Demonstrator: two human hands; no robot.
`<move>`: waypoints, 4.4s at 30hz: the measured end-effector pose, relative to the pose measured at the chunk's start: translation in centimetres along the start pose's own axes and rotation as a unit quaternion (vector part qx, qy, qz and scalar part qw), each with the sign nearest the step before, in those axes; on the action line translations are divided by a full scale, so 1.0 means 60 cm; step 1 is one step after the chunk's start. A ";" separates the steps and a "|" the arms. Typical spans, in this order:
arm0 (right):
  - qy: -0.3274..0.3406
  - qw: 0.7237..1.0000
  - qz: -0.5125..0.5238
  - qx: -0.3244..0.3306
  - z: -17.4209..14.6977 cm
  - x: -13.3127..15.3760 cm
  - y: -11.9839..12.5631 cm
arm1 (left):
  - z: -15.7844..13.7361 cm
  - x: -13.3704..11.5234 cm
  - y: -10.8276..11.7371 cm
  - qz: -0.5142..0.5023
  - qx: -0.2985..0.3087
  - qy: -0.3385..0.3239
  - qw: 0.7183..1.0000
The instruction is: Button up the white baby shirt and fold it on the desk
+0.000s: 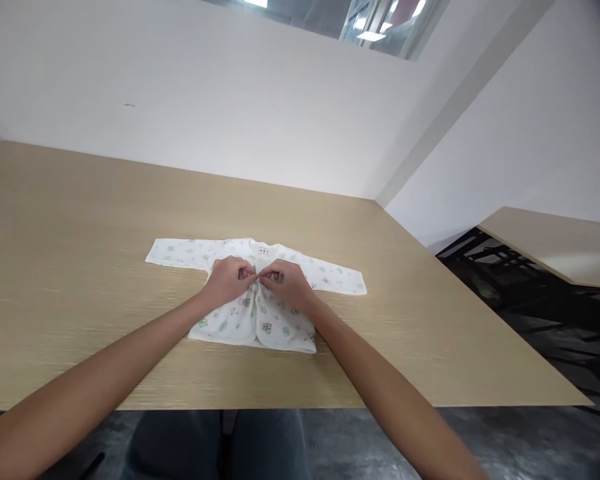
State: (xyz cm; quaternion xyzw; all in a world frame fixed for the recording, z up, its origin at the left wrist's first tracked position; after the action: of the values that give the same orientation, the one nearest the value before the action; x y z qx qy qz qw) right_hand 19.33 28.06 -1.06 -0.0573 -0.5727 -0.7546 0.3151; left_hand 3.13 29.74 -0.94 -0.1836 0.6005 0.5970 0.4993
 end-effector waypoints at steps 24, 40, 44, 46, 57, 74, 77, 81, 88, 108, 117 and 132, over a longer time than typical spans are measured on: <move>0.016 1.000 0.001 -0.011 -0.007 0.000 -0.004 | -0.001 0.013 -0.011 0.008 0.023 -0.022 0.999; 0.039 0.999 -0.027 -0.005 -0.006 0.010 -0.008 | -0.012 -0.009 -0.001 -0.005 -0.022 -0.047 0.999; 0.041 0.999 -0.027 -0.001 -0.006 0.012 -0.009 | -0.012 -0.011 0.002 0.009 -0.024 -0.026 0.999; 0.043 0.999 -0.030 0.001 -0.006 0.013 -0.009 | -0.011 -0.010 0.002 0.006 -0.022 -0.026 0.999; 0.039 0.999 -0.008 0.035 -0.007 0.006 -0.010 | -0.010 -0.006 -0.002 0.024 -0.012 -0.083 0.996; 0.028 0.999 0.013 0.010 -0.008 -0.014 0.003 | -0.032 0.013 0.017 0.144 -0.002 -0.132 0.981; 0.095 0.995 0.005 0.028 -0.015 0.006 0.004 | -0.034 0.002 0.020 0.122 0.005 -0.144 0.982; 0.121 0.992 0.023 0.034 -0.022 0.026 0.018 | -0.042 -0.024 0.017 0.062 0.031 -0.169 0.983; 0.150 0.980 0.004 0.128 -0.036 0.057 0.025 | -0.052 -0.032 -0.003 0.025 0.082 -0.165 0.983; 0.125 0.982 -0.004 0.138 -0.036 0.047 0.018 | -0.049 -0.019 -0.012 -0.021 0.110 -0.081 0.990; 0.116 0.981 -0.012 0.157 -0.035 0.037 0.010 | -0.052 -0.019 -0.010 -0.013 0.120 -0.094 0.988; 0.146 0.975 -0.013 0.168 -0.035 0.046 0.013 | -0.052 -0.014 -0.010 -0.016 0.115 -0.084 0.990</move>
State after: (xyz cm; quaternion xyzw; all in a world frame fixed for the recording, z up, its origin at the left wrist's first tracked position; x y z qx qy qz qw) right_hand 18.14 24.90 0.14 0.1150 -0.6399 -0.6514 0.3911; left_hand 2.82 26.51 -1.24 -0.0832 0.6184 0.5291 0.5751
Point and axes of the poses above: each hand's wrist, its own z-axis towards the middle knuckle, its own y-axis out of the back of the hand, x = y × z, the point moved 6 cm from there along z, towards the middle knuckle, and after that the axes turned 15 degrees about -z, right-handed, at the moved point
